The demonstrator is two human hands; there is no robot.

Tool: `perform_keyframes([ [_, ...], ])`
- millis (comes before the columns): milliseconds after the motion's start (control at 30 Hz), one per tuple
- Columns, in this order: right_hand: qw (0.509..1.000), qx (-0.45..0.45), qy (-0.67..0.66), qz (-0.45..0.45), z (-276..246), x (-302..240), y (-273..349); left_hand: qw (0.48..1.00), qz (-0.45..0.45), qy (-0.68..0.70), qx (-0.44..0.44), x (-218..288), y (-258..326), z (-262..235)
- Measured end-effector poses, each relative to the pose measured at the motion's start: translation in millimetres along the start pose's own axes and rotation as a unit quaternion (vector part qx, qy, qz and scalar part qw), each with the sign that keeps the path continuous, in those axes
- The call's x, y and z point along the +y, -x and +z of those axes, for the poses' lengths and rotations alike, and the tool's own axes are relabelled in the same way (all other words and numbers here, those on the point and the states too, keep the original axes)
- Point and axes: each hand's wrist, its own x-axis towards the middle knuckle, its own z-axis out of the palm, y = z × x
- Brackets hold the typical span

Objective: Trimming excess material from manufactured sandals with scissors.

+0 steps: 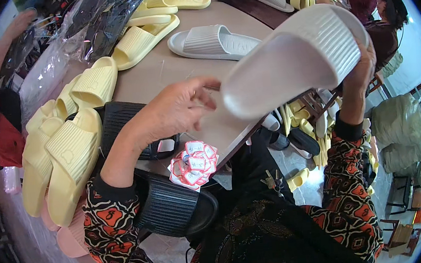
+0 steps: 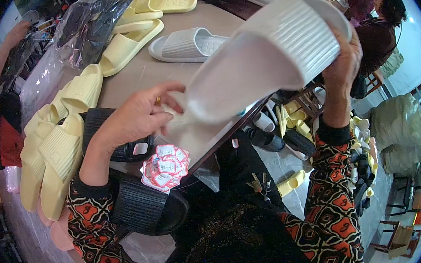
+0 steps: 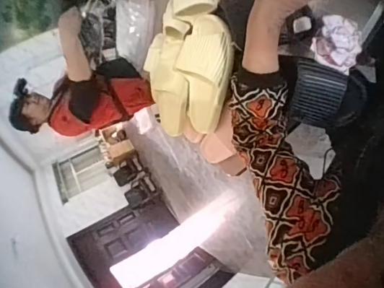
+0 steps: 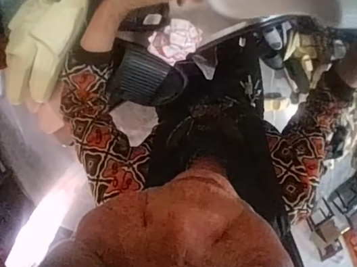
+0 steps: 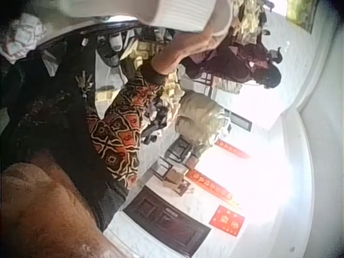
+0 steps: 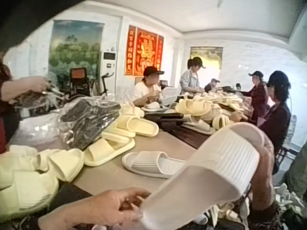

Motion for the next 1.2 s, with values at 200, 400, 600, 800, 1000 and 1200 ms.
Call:
perform_keyframes([
  [200,0.950,0.131,0.232,-0.163,-80.9,57.2,-44.6,0.975,0.007,-0.220,0.023,-32.8,-11.5,-4.3],
  [400,0.970,0.127,0.193,-0.079,-65.5,112.7,-24.1,0.946,0.114,-0.238,0.187,-52.3,-18.5,-11.1],
  [600,0.954,0.060,0.085,0.281,43.0,146.1,19.8,0.926,0.091,-0.297,0.212,-56.5,-9.0,-18.8],
  [800,0.919,-0.126,0.135,0.349,34.9,165.0,20.1,0.922,0.069,-0.288,0.251,-46.9,-18.6,-12.1],
  [1000,0.873,-0.215,0.062,0.434,38.9,174.4,1.7,0.904,0.015,-0.206,0.374,-43.9,-28.7,-33.5],
  [1200,0.862,-0.262,0.014,0.433,95.3,146.1,22.8,0.904,-0.042,-0.192,0.381,-43.5,-24.7,-34.8],
])
